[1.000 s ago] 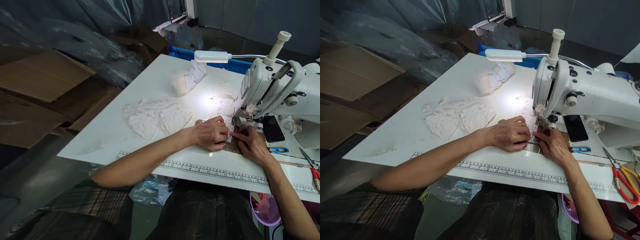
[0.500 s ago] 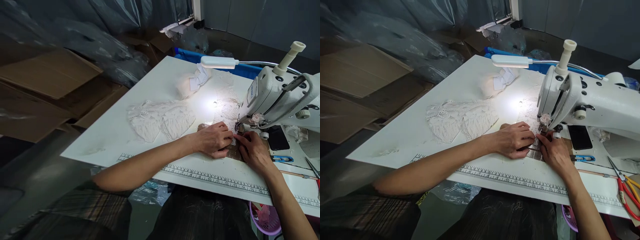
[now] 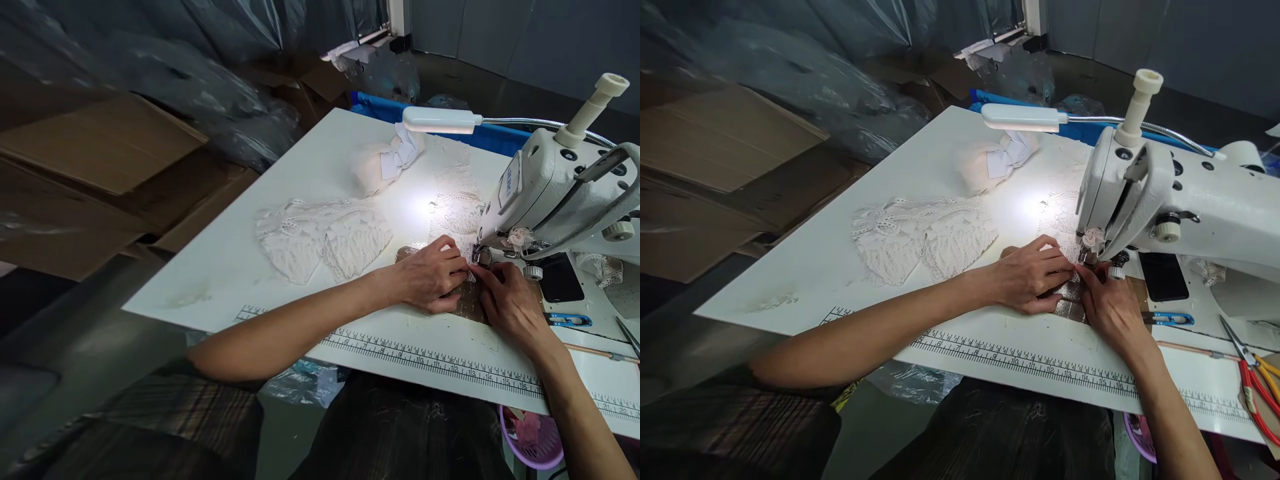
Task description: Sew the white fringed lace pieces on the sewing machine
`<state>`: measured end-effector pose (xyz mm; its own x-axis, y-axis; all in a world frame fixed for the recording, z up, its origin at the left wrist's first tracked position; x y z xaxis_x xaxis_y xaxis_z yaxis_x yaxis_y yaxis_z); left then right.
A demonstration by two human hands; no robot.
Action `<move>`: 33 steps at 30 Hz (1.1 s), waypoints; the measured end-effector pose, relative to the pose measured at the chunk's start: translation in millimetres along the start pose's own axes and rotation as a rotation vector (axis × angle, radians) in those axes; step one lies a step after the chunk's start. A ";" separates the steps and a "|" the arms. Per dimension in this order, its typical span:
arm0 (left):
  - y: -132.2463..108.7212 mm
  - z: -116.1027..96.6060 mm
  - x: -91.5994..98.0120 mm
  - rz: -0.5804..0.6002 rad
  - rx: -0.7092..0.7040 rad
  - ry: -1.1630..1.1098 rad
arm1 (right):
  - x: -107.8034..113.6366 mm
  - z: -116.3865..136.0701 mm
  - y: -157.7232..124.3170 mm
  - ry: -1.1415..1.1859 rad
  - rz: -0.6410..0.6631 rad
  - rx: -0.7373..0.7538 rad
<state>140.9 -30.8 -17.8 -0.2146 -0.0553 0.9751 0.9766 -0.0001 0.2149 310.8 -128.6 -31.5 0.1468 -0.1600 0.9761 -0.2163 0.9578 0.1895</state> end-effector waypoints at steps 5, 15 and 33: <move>0.9 1.3 0.0 0.047 0.030 0.010 | 2.5 1.3 3.2 -0.040 0.065 -0.065; 3.1 6.5 -3.2 0.096 0.080 -0.001 | 3.1 4.9 -0.6 -0.006 0.009 -0.016; 9.8 12.4 3.5 0.152 0.160 0.017 | 32.4 -21.0 -4.1 0.488 0.147 -0.270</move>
Point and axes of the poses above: each hand's wrist, its own y-axis towards the middle knuckle, its own x-axis out of the back of the hand, z = x × y, the point moved 2 cm from there along y, towards the middle knuckle, and after that the axes turned 7 degrees about z, right-handed, at the moved point
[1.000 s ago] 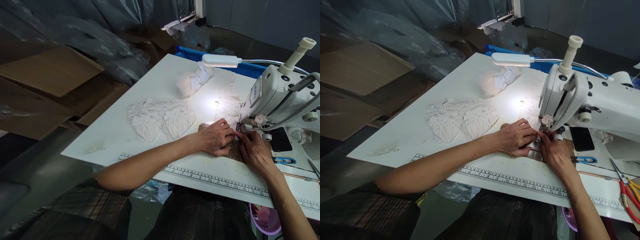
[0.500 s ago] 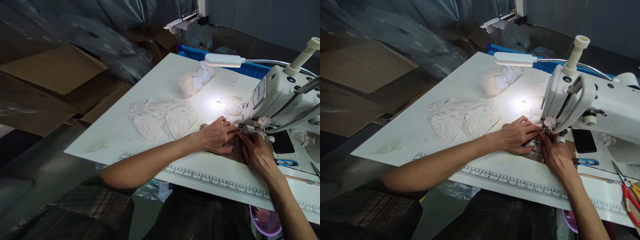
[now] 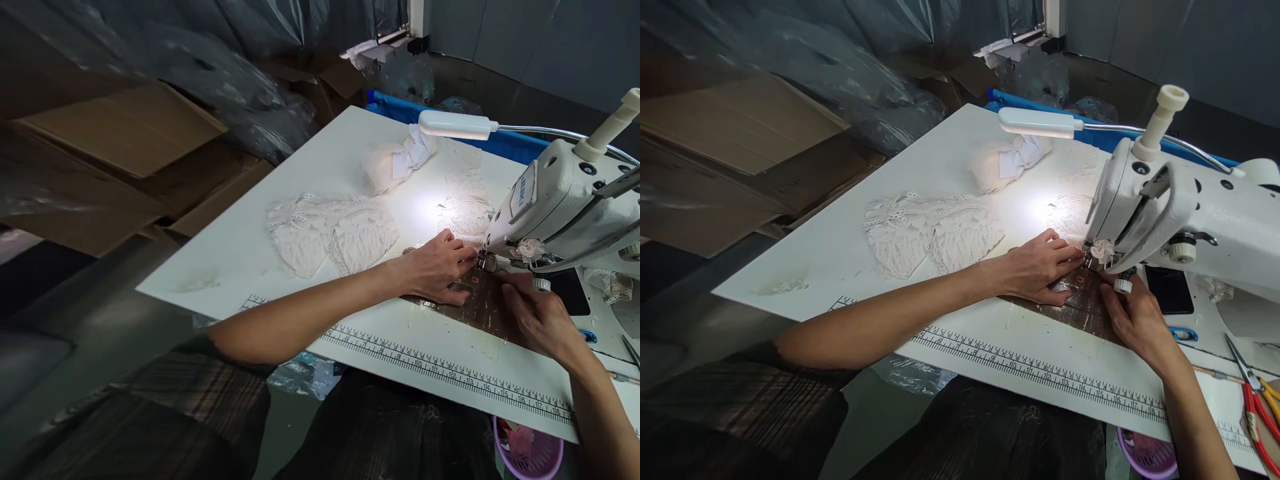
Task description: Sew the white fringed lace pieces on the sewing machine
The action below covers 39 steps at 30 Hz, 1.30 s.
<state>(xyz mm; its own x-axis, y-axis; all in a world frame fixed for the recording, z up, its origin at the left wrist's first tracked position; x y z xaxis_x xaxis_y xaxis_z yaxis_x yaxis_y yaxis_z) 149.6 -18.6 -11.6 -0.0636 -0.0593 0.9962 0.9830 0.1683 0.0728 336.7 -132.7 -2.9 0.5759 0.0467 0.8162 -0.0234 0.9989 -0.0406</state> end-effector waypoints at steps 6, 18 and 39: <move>1.1 1.5 0.4 0.006 0.022 0.028 | -0.6 -9.2 14.9 0.003 -0.119 -0.179; 1.2 2.0 -4.2 -0.031 0.073 -0.026 | -21.3 -16.0 1.4 -0.048 -0.256 -0.060; -5.3 15.5 16.2 -0.086 0.196 -0.106 | -26.0 -22.5 4.2 0.035 -0.234 -0.132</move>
<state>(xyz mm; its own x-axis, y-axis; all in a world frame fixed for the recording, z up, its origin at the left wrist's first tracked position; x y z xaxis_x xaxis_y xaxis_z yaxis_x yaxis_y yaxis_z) 140.7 -5.2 4.9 -0.1732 0.0205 0.9847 0.9217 0.3558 0.1547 339.9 -129.9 -37.2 0.5811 -0.1883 0.7918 0.2195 0.9731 0.0703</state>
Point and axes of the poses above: each hand's wrist, its own y-axis towards the middle knuckle, its own x-axis out of the back of the hand, z = x × y, the point moved 2 cm from there along y, towards the middle knuckle, and after that the axes turned 7 degrees about z, right-handed, at the moved point
